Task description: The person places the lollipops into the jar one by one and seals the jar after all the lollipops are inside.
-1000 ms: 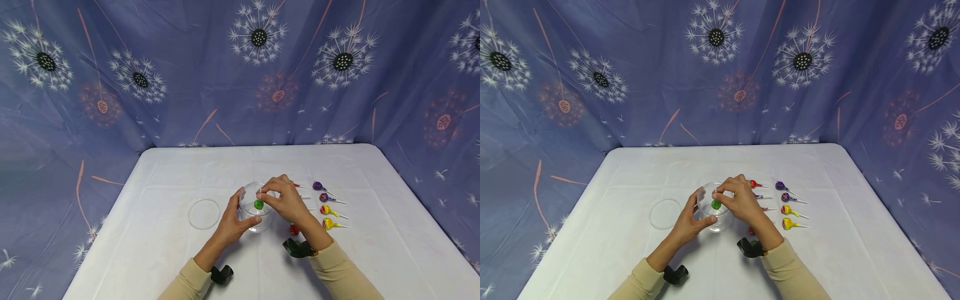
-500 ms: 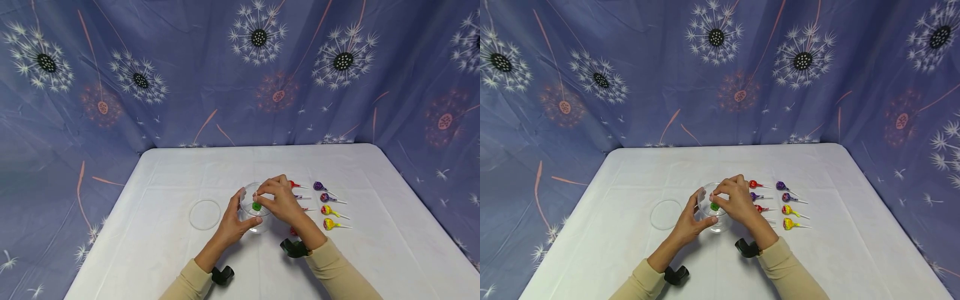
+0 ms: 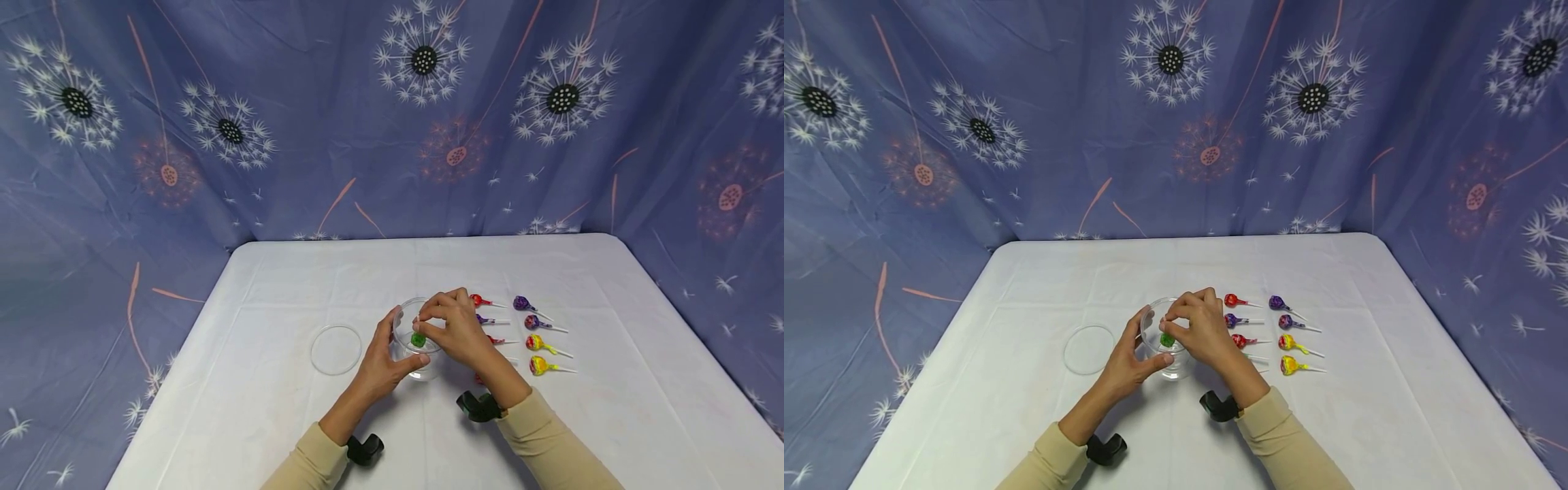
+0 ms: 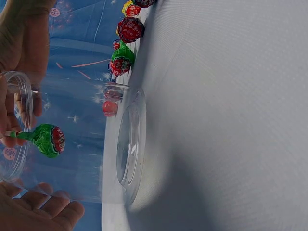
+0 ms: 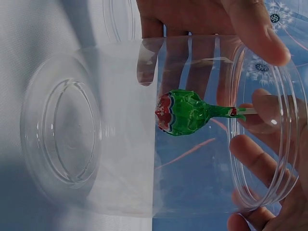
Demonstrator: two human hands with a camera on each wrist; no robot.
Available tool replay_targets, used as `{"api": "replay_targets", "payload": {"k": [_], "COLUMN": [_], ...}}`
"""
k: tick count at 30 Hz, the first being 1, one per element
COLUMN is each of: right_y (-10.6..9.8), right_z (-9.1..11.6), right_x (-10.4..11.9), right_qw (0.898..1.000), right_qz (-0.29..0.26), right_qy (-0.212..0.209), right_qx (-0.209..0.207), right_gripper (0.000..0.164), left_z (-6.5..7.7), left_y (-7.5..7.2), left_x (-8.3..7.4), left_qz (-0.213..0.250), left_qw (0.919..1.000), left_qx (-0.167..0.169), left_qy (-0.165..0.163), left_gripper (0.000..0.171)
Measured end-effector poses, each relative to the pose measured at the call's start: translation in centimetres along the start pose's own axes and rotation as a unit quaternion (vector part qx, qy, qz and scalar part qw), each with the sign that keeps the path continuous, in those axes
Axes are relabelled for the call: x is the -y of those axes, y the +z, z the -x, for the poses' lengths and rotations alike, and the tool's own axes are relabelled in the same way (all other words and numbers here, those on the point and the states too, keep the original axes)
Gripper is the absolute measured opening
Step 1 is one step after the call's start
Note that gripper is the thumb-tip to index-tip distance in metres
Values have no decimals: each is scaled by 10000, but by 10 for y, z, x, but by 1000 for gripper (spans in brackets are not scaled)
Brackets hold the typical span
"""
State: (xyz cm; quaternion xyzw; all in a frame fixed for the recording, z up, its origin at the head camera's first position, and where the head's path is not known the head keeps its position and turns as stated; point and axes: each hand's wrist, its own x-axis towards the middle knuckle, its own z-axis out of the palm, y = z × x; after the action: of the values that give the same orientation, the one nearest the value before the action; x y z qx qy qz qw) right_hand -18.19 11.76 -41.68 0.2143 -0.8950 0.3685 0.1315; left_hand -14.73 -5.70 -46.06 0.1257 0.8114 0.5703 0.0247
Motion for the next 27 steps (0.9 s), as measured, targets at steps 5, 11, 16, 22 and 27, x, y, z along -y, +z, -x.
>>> {"api": "replay_targets", "payload": {"k": [5, 11, 16, 22, 27], "right_y": [0, -1, -1, -7, -20], "right_z": [0, 1, 2, 4, 7], "right_x": [0, 0, 0, 2, 5], "right_qw": [10000, 9999, 9999, 9996, 9983], "right_qz": [40, 69, 77, -45, -150], "right_qy": [90, 107, 141, -14, -166], "right_qx": [-5, -21, -52, -276, -535], "right_gripper": [7, 7, 6, 7, 9], "left_z": [0, -1, 0, 0, 0], "left_y": [1, 1, 2, 2, 2], "left_x": [0, 1, 0, 0, 1], "left_qz": [-9, -65, -54, -12, 57], "left_qw": [10000, 10000, 10000, 9999, 9998], "left_qx": [-14, -24, -23, -34, -62], "left_qy": [6, 11, 35, 139, 169], "left_gripper": [96, 96, 96, 96, 94]}}
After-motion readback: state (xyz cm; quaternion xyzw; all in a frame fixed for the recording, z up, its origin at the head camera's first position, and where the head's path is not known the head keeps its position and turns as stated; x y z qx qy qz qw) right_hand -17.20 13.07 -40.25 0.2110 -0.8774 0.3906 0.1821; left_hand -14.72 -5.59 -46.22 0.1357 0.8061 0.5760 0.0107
